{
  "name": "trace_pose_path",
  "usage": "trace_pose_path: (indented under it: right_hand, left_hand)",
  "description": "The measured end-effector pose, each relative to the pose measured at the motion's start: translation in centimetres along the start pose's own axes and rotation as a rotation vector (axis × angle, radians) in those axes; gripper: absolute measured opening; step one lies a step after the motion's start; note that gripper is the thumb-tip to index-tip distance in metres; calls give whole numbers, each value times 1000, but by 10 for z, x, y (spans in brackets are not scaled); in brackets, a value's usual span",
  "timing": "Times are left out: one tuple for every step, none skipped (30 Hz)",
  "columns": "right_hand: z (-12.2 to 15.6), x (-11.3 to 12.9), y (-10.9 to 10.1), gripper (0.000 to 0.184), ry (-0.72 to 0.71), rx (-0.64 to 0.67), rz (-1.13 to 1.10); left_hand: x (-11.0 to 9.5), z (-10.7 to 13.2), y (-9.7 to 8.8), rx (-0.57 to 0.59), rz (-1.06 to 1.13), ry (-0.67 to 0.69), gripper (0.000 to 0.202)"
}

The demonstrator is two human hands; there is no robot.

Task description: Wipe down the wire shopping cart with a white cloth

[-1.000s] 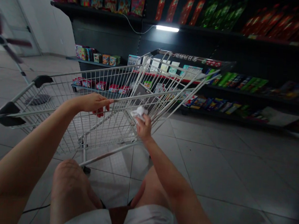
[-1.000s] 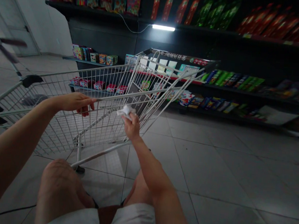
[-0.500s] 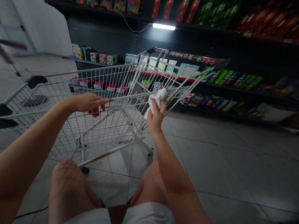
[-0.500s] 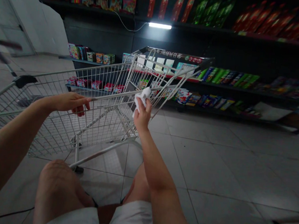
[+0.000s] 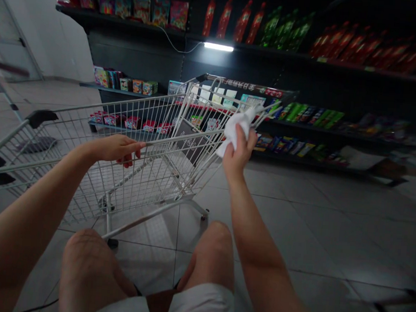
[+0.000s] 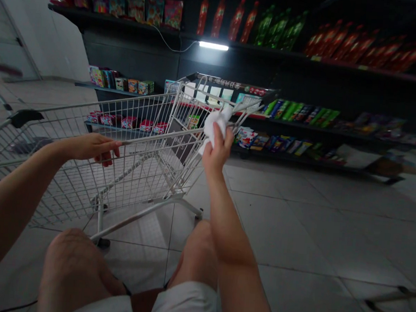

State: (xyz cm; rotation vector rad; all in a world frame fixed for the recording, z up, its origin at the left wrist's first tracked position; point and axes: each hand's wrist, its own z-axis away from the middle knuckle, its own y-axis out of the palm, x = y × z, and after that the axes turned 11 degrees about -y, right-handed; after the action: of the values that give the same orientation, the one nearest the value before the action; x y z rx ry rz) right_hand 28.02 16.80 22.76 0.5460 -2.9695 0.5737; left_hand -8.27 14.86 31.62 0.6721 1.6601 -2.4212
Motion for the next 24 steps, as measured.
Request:
trace_pose_path:
  right_hand:
    - [-19, -1, 1, 61, 5, 17, -3]
    - [-29, 2, 4, 62, 6, 33, -15]
    - [-32, 8, 10, 64, 9, 36, -33]
    - [-29, 18, 16, 65, 9, 32, -56]
    - [-21, 30, 22, 66, 6, 23, -81]
    - [-10, 45, 27, 66, -7, 17, -108]
    - [2, 61, 30, 67, -36, 26, -137]
    - [13, 79, 31, 68, -79, 51, -169]
    - [22, 97, 31, 68, -133, 88, -198]
    - [28, 114, 29, 69, -189, 132, -223]
    - [31, 130, 26, 69, -246, 177, -241]
    - [31, 144, 24, 69, -304, 223, -252]
    - [29, 155, 21, 67, -366, 269, -258]
    - [25, 161, 18, 65, -434, 312, -259]
    - [19, 162, 16, 63, -500, 348, -254]
    - [13, 158, 13, 60, -549, 371, -241]
    - [6, 149, 10, 58, -567, 380, -220]
    - [-1, 134, 6, 57, -549, 375, -192]
    - [-8, 117, 2, 57, -495, 357, -159]
    - [-15, 97, -4, 58, -415, 328, -125]
    - [-20, 77, -9, 59, -329, 296, -94]
    - [-24, 59, -15, 60, -252, 268, -72]
    - [-27, 45, -20, 60, -193, 248, -57]
    - [-28, 36, -23, 60, -151, 232, -50]
  left_hand:
    - [1, 0, 0, -2, 7, 2, 64]
    - [1, 0, 0, -4, 15, 7, 64]
    - [2, 1, 1, -4, 22, 14, 63]
    - [2, 1, 1, -3, 26, 18, 63]
    - [3, 2, 1, -1, 27, 21, 63]
    - [3, 2, 1, -2, 23, 23, 62]
    - [3, 3, 1, -7, 13, 23, 61]
    - [3, 3, 0, -15, 0, 22, 60]
    - [3, 4, 0, -25, -14, 25, 59]
    - [3, 4, 1, -34, -29, 31, 58]
    - [4, 5, 1, -41, -44, 41, 56]
    - [4, 6, 1, -44, -54, 52, 55]
    - [4, 7, 1, -45, -61, 64, 53]
    - [4, 8, 1, -43, -65, 74, 51]
    - [5, 9, 1, -38, -69, 80, 49]
    - [6, 11, 1, -34, -71, 86, 47]
    - [8, 12, 0, -30, -71, 92, 45]
    - [10, 15, -1, -25, -70, 99, 43]
    - [12, 17, -2, -22, -66, 106, 41]
    - [15, 20, -3, -16, -60, 109, 41]
    - [18, 23, -5, -9, -56, 109, 43]
    - [21, 26, -7, 1, -59, 102, 45]
    - [22, 29, -8, 7, -75, 90, 47]
    - [22, 32, -10, 6, -106, 79, 51]
